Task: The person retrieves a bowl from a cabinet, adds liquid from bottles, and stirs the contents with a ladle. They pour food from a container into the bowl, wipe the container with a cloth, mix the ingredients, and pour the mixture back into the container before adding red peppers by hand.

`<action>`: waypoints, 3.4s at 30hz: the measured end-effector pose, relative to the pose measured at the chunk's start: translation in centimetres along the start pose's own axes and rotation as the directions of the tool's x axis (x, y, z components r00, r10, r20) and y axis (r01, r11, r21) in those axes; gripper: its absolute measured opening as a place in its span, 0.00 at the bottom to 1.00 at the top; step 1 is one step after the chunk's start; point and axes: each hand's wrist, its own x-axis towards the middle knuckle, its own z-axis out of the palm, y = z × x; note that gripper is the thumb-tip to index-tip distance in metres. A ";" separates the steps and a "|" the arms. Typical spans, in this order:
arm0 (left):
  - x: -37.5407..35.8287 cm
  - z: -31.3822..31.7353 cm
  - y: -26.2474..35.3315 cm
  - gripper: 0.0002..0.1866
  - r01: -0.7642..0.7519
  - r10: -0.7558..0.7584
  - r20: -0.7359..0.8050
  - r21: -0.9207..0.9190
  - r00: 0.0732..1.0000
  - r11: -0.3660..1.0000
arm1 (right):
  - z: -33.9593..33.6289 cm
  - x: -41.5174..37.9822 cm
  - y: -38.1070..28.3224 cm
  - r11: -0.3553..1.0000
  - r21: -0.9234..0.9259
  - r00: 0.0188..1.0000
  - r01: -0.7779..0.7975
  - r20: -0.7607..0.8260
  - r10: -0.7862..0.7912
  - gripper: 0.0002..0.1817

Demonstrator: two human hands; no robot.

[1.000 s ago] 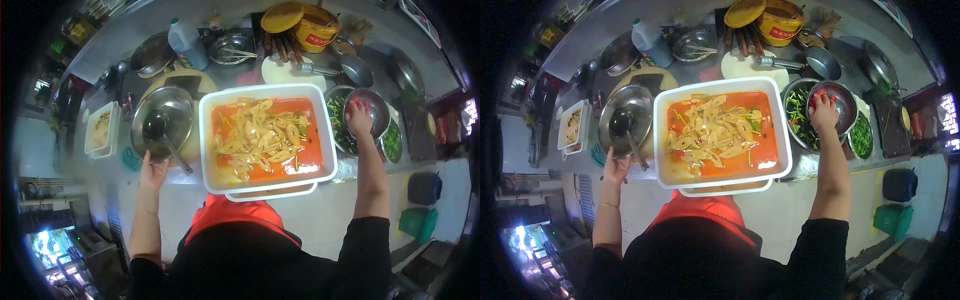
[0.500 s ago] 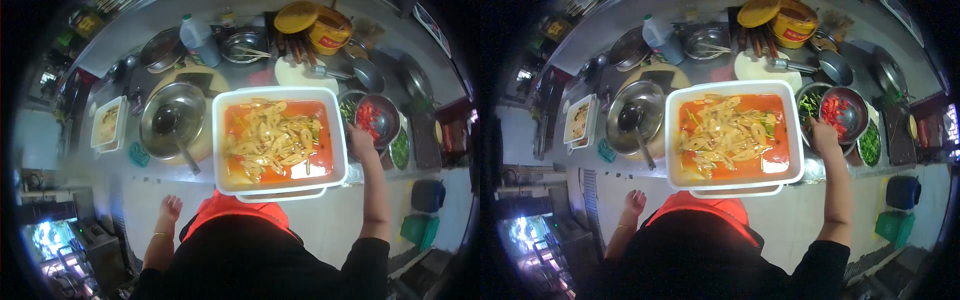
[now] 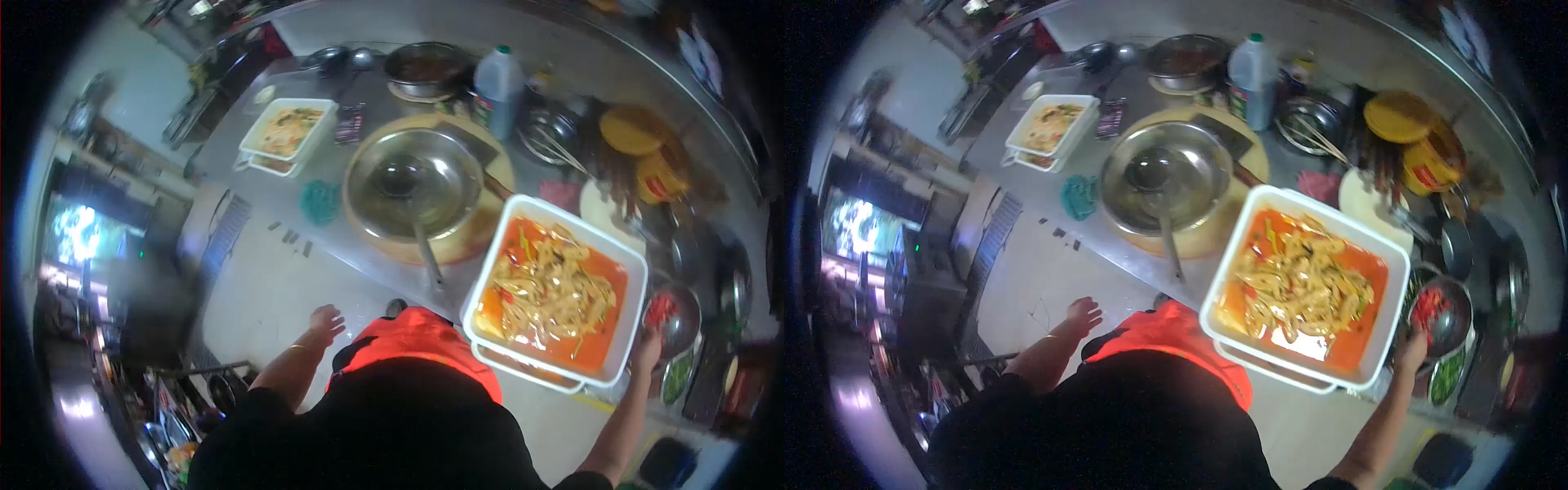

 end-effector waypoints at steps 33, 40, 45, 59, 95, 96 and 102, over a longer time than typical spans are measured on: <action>4.5 -6.0 -2.1 0.24 -0.037 0.033 0.046 0.095 0.998 0.995 | -12.0 7.2 0.6 0.947 0.252 0.980 -0.197 0.011 0.201 0.29; 0.4 -4.7 -0.9 0.24 -0.047 0.045 0.016 0.149 0.999 0.988 | -2.1 3.4 2.4 0.900 -0.166 0.902 -0.402 0.098 0.421 0.42; -1.1 -2.7 -0.4 0.24 -0.064 0.057 0.045 0.172 0.997 0.983 | 2.2 3.9 2.9 0.898 -0.074 0.900 -0.435 -0.026 0.434 0.30; 0.9 -3.0 -1.5 0.20 -0.080 0.079 0.017 0.190 0.997 0.978 | -10.1 3.1 -9.6 0.213 0.935 0.955 -0.283 0.294 -0.023 0.10; 7.3 -4.3 6.3 0.23 -0.672 0.697 0.069 0.347 0.714 0.654 | -14.6 -1.3 -25.7 0.804 0.155 0.810 0.574 -0.254 -0.529 0.33; 7.1 -3.4 8.4 0.23 -0.713 0.749 0.081 0.385 0.658 0.586 | -14.8 -2.2 -26.3 0.785 0.320 0.841 0.530 -0.314 -0.440 0.31; 7.6 3.5 22.3 0.27 -0.876 0.939 0.302 0.482 0.165 0.000 | -15.4 -6.5 -43.4 0.629 -0.031 0.530 0.777 -0.508 -0.679 0.12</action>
